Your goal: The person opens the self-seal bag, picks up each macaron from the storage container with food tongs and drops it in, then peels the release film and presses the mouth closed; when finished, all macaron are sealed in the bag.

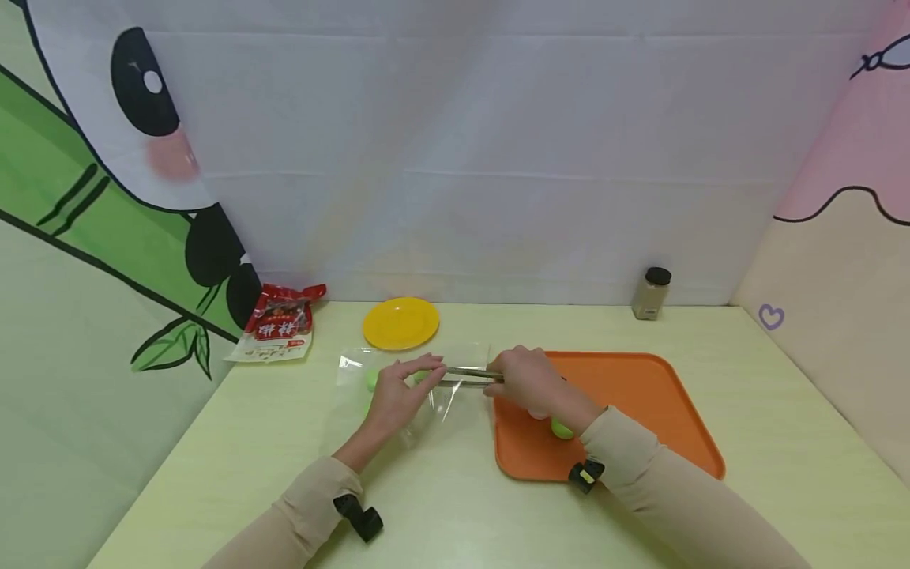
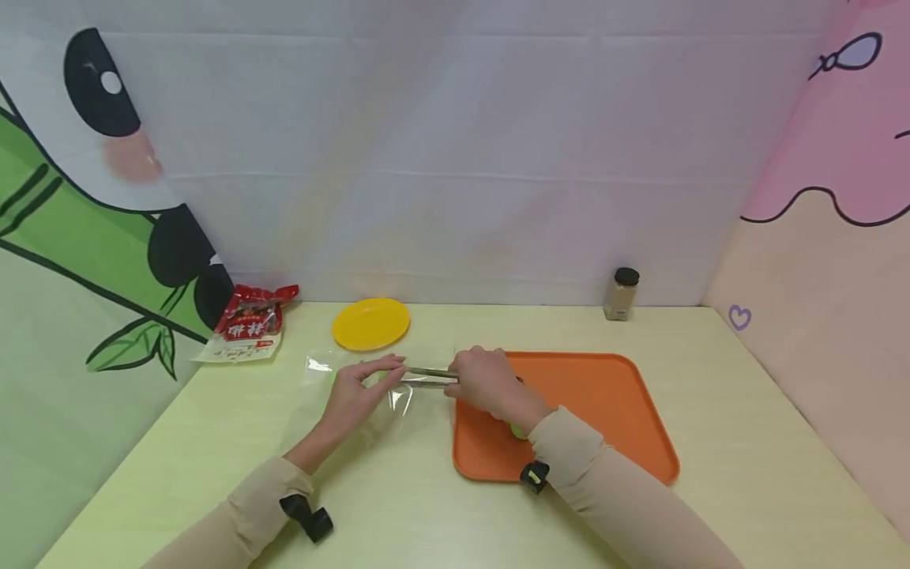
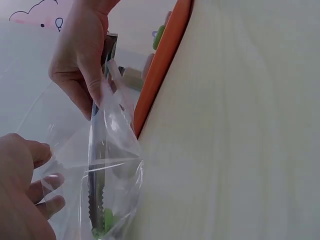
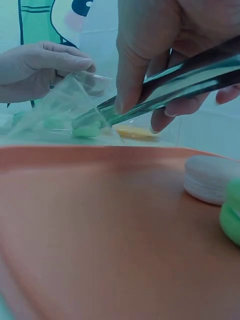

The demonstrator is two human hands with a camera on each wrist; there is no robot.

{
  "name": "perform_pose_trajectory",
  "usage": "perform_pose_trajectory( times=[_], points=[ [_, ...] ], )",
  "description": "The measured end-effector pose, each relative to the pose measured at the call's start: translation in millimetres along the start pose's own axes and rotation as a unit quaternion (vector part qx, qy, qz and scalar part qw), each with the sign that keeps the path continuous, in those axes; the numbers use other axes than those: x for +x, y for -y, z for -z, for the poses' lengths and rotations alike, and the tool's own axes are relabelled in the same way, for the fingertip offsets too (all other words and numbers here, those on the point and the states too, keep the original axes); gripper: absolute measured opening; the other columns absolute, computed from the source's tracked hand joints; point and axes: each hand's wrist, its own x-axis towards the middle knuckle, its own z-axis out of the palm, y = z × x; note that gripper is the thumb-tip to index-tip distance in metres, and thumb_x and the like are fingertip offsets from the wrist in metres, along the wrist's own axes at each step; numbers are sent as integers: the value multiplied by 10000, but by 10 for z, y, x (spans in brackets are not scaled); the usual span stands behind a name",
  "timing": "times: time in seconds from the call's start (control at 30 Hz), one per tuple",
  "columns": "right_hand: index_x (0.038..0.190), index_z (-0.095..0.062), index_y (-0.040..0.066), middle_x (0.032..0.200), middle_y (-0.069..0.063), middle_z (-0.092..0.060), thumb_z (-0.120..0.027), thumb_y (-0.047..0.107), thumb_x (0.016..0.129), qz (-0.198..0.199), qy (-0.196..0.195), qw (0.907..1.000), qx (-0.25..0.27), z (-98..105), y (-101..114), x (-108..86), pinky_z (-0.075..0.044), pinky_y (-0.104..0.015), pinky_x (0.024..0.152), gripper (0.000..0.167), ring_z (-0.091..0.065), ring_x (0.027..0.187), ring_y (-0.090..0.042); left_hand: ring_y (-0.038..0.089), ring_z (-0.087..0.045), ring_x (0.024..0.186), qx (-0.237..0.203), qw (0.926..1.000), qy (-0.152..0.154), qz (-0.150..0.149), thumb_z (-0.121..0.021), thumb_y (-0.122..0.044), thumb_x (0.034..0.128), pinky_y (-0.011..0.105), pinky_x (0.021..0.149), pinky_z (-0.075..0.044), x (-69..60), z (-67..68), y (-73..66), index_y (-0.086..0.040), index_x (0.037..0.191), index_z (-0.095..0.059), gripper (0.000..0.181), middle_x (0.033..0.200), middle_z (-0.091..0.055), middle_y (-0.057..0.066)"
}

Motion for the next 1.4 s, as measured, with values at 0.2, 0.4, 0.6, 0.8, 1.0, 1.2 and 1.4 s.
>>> perform_pose_trajectory(
  times=[0.2,0.4,0.6,0.8,1.0,1.2,1.4],
  points=[
    [824,-746,90,604,79,-485,-785,241,885,46,416,9987,291,33,120,-95,-326,-242,507,168,-396,513,-67,238,-632,1193,13,9997,173,182,-740,-234,928,482,1072,-436,21,50,-23,-39,1081,-773,250,1148,-733,33],
    [707,-646,113,548,100,-352,-782,205,884,435,106,9986,287,42,134,-138,-244,-208,483,242,-312,492,-45,240,-639,1184,232,9994,240,31,-754,-225,916,612,1162,-220,44,113,-59,-44,1071,-777,240,1116,-744,34],
    [1000,-785,105,703,57,-625,-762,254,907,-48,258,9974,678,-35,126,21,-346,-227,486,177,-448,536,-72,241,-600,1243,203,9997,138,-87,-743,-245,924,594,1190,-141,32,115,-33,-39,1066,-771,251,1152,-733,32],
    [815,-703,176,571,82,-456,-755,227,913,90,118,9962,854,-214,148,181,-291,-211,458,122,-384,490,-61,279,-594,1248,-121,9995,208,-215,-745,-202,921,548,1188,-210,7,69,-2,-17,1049,-770,226,1159,-730,40],
    [856,-742,131,551,86,-487,-758,205,907,-70,-100,9964,835,-286,205,246,-290,-206,453,92,-387,478,-61,311,-586,1253,-213,9991,272,-254,-744,-199,921,555,1183,-222,11,46,-19,-29,1058,-770,220,1163,-729,43],
    [947,-781,137,573,63,-552,-771,231,898,-371,-41,9954,886,-327,231,287,-289,-212,452,106,-404,490,-78,312,-588,1251,-231,9993,247,-152,-748,-180,917,587,1164,-244,-7,50,-8,-32,1058,-775,205,1165,-728,37],
    [1012,-779,69,715,21,-645,-801,216,870,-567,-82,9933,999,-275,194,267,-360,-228,487,206,-468,577,-122,319,-592,1244,-209,9994,218,-147,-746,-190,920,549,1175,-245,-5,66,4,-50,1039,-781,187,1165,-728,46]
  ],
)
